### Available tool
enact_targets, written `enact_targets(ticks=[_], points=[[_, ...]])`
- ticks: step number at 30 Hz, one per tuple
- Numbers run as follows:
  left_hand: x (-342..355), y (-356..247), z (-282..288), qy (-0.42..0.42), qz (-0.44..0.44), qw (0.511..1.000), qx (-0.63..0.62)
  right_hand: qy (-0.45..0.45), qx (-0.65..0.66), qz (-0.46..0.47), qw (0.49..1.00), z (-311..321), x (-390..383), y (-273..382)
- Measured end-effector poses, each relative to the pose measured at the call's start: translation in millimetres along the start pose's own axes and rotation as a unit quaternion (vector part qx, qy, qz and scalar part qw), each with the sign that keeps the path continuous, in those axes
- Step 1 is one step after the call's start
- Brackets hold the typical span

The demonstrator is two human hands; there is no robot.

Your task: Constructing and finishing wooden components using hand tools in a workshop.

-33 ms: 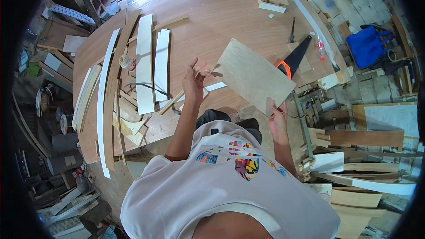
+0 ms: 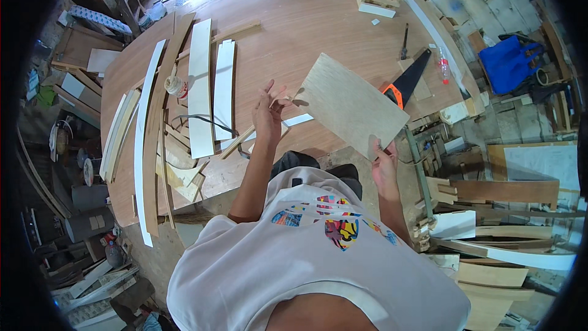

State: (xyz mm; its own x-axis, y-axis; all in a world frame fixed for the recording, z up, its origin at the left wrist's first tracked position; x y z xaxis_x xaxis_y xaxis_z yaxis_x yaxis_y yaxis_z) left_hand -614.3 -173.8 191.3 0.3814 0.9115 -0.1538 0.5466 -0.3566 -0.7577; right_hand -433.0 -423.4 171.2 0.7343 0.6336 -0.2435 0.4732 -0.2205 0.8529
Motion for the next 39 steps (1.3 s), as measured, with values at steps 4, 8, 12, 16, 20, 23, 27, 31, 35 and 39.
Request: enact_targets(ticks=[4, 8, 12, 16, 20, 23, 27, 31, 35, 39], points=[[4, 3, 6, -0.002, 0.006, 1.000, 0.028, 0.001, -0.004, 0.004, 1.000, 1, 1, -3], [5, 8, 12, -0.016, 0.006, 1.000, -0.003, 0.004, 0.006, -0.002, 1.000, 5, 3, -8], [4, 7, 15, -0.039, 0.008, 0.999, 0.007, 0.006, 0.001, -0.004, 1.000, 2, 3, -7], [-1, 2, 17, -0.077, 0.007, 0.996, 0.042, 0.009, -0.011, 0.010, 1.000, 1, 4, -8], [-3, -2, 17, -0.091, 0.007, 0.996, 0.024, 0.014, -0.004, -0.009, 1.000, 2, 6, -11], [-3, -4, 15, -0.083, 0.001, 0.995, 0.050, 0.011, -0.015, -0.012, 1.000, -1, 6, -10], [0, -1, 17, -0.077, -0.016, 0.996, 0.043, 0.009, 0.015, -0.034, 0.999, -2, 5, -10], [-1, -2, 15, -0.088, -0.001, 0.993, 0.082, 0.005, 0.009, -0.026, 1.000, -2, 6, -9], [1, 2, 19, -0.067, -0.004, 0.995, 0.078, 0.011, 0.013, -0.025, 1.000, -4, 6, -7], [1, 1, 11, -0.050, 0.002, 0.998, 0.050, 0.004, 0.012, -0.024, 1.000, -2, 6, -6]])
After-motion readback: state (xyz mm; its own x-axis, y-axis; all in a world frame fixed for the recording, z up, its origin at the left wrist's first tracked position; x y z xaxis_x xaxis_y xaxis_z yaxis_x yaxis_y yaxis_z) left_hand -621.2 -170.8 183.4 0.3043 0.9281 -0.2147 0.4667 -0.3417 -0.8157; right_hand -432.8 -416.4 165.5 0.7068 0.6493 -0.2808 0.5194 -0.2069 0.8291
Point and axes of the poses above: each hand's wrist, its own x-axis towards the middle knuckle, its own z-axis out of the back of the hand, y = z × x, the point moved 5 cm from there along x, towards the middle knuckle, and after that the axes turned 1 degree about -z, right-handed, at the moved point
